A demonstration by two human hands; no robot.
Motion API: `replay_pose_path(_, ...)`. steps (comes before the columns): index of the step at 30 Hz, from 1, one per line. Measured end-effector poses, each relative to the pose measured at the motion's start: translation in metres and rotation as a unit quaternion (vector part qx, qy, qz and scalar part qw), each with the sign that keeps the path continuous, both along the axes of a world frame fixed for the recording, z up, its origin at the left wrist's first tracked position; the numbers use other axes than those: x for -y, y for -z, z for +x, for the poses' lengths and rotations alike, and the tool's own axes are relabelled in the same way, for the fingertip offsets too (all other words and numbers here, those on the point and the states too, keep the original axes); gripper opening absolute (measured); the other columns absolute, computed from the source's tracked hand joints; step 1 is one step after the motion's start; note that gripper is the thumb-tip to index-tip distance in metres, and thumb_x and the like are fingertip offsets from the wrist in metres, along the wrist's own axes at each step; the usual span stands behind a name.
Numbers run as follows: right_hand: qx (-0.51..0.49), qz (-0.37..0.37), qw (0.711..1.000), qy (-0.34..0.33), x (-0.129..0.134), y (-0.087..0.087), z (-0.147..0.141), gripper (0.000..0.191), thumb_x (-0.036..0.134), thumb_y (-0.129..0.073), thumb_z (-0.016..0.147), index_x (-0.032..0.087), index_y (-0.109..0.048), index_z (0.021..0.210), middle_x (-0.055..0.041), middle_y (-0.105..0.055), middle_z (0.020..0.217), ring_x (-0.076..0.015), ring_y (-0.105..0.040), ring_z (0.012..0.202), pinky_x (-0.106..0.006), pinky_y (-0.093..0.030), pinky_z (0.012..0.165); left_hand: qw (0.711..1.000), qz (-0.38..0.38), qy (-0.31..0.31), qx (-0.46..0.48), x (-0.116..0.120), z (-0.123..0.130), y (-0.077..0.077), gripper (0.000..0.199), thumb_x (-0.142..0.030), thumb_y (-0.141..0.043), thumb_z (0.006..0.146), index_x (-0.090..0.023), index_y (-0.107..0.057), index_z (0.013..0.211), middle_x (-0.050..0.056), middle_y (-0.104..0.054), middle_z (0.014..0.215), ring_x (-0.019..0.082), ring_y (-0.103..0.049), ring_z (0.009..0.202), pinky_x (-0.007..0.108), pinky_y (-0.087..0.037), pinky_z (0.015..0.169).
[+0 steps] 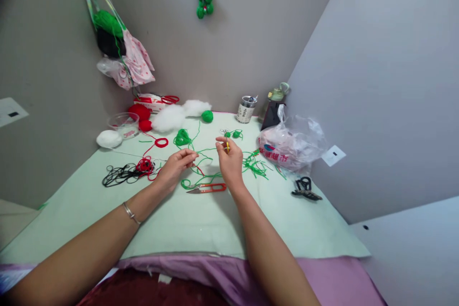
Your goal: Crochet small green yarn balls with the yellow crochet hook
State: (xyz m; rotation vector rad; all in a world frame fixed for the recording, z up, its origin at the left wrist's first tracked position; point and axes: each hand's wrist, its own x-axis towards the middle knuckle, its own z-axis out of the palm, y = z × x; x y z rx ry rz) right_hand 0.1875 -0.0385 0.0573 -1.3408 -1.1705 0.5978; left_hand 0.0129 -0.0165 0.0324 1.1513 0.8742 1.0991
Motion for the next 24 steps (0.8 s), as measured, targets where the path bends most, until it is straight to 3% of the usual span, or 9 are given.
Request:
replay_pose_path(5,-0.048,-0.088,0.989,-0.108,-0.001,0.005,-0.009,0.039,0.053,-0.075,0.078,0.02,-0.067,0.059,0.0032,-0.046,0.05,-0.0111,-0.036,0.051,-0.029,-0.027,0.052,0.998,0.046,-0.012,-0.032,0.002,0.002,0.0,0.02,-0.039,-0.079,0.073,-0.021,-0.07,0.075,-0.001,-0.064,0.073,0.016,-0.054,0.071,0.03,-0.043,0.072)
replay_pose_path(12,-0.169,-0.127,0.966,-0.151,-0.002,0.004,-0.013,0.038,0.051,-0.086,0.064,0.02,-0.066,0.073,0.0121,-0.033,0.045,-0.0059,-0.019,0.043,-0.026,-0.016,0.044,0.995,0.079,0.028,-0.058,0.011,0.007,-0.002,0.02,-0.037,-0.079,0.072,-0.021,-0.068,0.071,-0.001,-0.063,0.068,0.018,-0.055,0.068,0.031,-0.044,0.069)
replay_pose_path(18,-0.225,-0.123,0.951,-0.174,0.001,-0.006,-0.01,0.043,0.049,-0.086,0.062,0.021,-0.06,0.082,0.0011,-0.071,0.075,-0.0025,-0.017,0.044,-0.024,-0.013,0.042,0.996,0.067,0.027,-0.052,0.001,0.004,0.005,0.021,-0.04,-0.078,0.074,-0.02,-0.07,0.074,-0.002,-0.061,0.069,0.017,-0.053,0.069,0.03,-0.042,0.07)
replay_pose_path(24,-0.196,-0.113,0.962,-0.153,-0.002,-0.001,-0.008,0.036,0.041,-0.085,0.061,0.02,-0.064,0.083,0.002,-0.071,0.069,-0.0036,-0.022,0.043,-0.025,-0.013,0.043,0.998,0.051,0.003,-0.036,-0.003,0.002,0.01,0.022,-0.039,-0.08,0.074,-0.019,-0.071,0.077,-0.001,-0.062,0.072,0.016,-0.053,0.071,0.03,-0.041,0.072)
